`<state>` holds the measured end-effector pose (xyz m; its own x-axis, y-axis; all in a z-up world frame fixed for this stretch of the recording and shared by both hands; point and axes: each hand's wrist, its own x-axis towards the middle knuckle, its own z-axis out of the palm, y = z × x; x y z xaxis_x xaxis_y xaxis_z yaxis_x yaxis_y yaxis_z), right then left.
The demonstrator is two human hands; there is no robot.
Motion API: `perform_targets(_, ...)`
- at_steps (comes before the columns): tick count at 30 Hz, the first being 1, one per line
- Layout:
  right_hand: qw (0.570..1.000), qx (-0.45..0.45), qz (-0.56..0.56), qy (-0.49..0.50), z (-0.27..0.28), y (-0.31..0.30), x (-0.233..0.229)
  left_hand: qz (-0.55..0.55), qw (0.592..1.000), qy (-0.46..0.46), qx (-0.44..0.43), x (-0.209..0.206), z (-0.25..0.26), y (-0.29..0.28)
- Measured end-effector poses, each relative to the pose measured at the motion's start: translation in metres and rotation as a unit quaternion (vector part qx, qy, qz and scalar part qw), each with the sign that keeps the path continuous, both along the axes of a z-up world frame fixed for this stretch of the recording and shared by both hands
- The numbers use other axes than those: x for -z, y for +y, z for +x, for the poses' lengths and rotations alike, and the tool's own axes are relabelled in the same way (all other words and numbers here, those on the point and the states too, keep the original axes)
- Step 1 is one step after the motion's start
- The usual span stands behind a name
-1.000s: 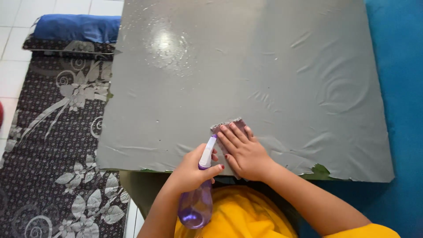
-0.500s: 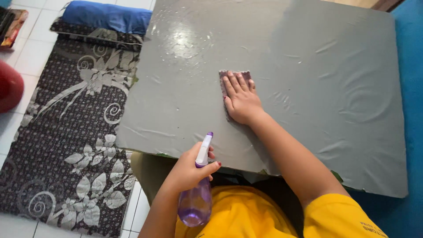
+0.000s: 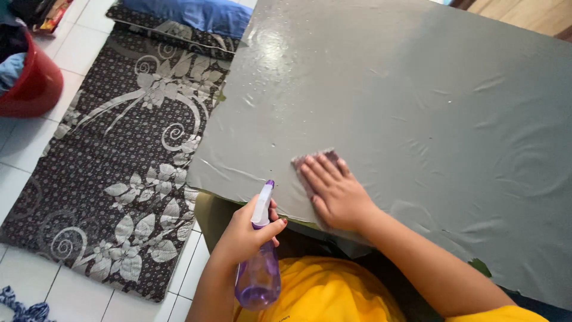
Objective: Cleaning and wiping down the surface of a table using a spray bottle and cloth.
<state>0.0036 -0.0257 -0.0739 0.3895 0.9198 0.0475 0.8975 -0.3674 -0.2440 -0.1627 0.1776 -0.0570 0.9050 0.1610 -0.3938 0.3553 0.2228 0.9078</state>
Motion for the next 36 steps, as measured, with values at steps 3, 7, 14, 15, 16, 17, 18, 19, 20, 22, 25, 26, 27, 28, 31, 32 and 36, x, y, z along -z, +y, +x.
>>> perform_targets(3, 0.999, 0.033, -0.029, 0.008, 0.037, 0.019, 0.015, 0.020, 1.000, 0.020, -0.007, 0.007, -0.005, 0.005)
perform_targets(7, 0.997, 0.069, -0.006, -0.041, 0.086, 0.058, 0.024, 0.006, 0.999, 0.022, -0.026, 0.003, -0.012, 0.009)
perform_targets(14, 0.992, 0.119, -0.040, -0.018, 0.083, 0.124, 0.031, 0.004, 0.998, 0.001, -0.062, 0.005, -0.026, 0.018)
perform_targets(15, 0.993, 0.106, -0.042, -0.017, 0.076, 0.132, 0.031, 0.004, 0.998, -0.001, -0.065, 0.006, -0.028, 0.019)
perform_targets(16, 0.993, 0.105, -0.043, -0.017, 0.065, 0.139, 0.030, 0.003, 0.998, 0.000, -0.066, 0.006, -0.029, 0.020)
perform_targets(17, 0.995, 0.085, -0.052, -0.011, 0.054, 0.146, 0.028, -0.004, 0.997, -0.005, -0.071, 0.005, -0.029, 0.021)
perform_targets(18, 0.996, 0.065, -0.060, -0.005, 0.044, 0.154, 0.026, -0.010, 0.997, -0.012, -0.076, 0.005, -0.029, 0.022)
perform_targets(19, 0.996, 0.064, -0.061, -0.006, 0.033, 0.157, 0.028, -0.010, 0.997, -0.012, -0.076, 0.004, -0.029, 0.022)
perform_targets(20, 0.998, 0.032, -0.047, -0.030, 0.023, 0.161, 0.030, -0.011, 0.997, -0.009, -0.080, 0.003, -0.029, 0.023)
perform_targets(22, 0.998, -0.002, -0.032, -0.054, 0.004, 0.163, 0.030, -0.012, 0.996, -0.007, -0.085, -0.002, -0.029, 0.025)
perform_targets(25, 0.996, -0.062, 0.005, -0.070, -0.019, 0.154, 0.024, -0.015, 0.995, -0.017, -0.093, -0.011, -0.031, 0.026)
perform_targets(26, 0.994, -0.095, 0.042, -0.033, -0.023, 0.147, 0.021, -0.006, 0.995, -0.034, -0.090, -0.014, -0.031, 0.026)
perform_targets(27, 0.989, -0.128, 0.080, 0.004, -0.027, 0.141, 0.018, 0.002, 0.995, -0.052, -0.086, -0.017, -0.032, 0.027)
perform_targets(28, 0.989, -0.128, 0.080, 0.004, -0.029, 0.129, 0.017, 0.003, 0.995, -0.051, -0.086, -0.015, -0.033, 0.028)
perform_targets(31, 0.989, -0.140, 0.043, 0.028, -0.027, 0.096, 0.013, -0.017, 0.996, -0.033, -0.084, -0.012, -0.036, 0.032)
perform_targets(32, 0.991, -0.127, 0.043, 0.006, -0.022, 0.084, 0.012, -0.007, 0.996, -0.027, -0.082, -0.014, -0.036, 0.033)
perform_targets(36, 0.998, -0.055, -0.010, -0.026, 0.012, 0.050, 0.015, -0.016, 0.997, -0.013, -0.074, -0.006, -0.032, 0.037)
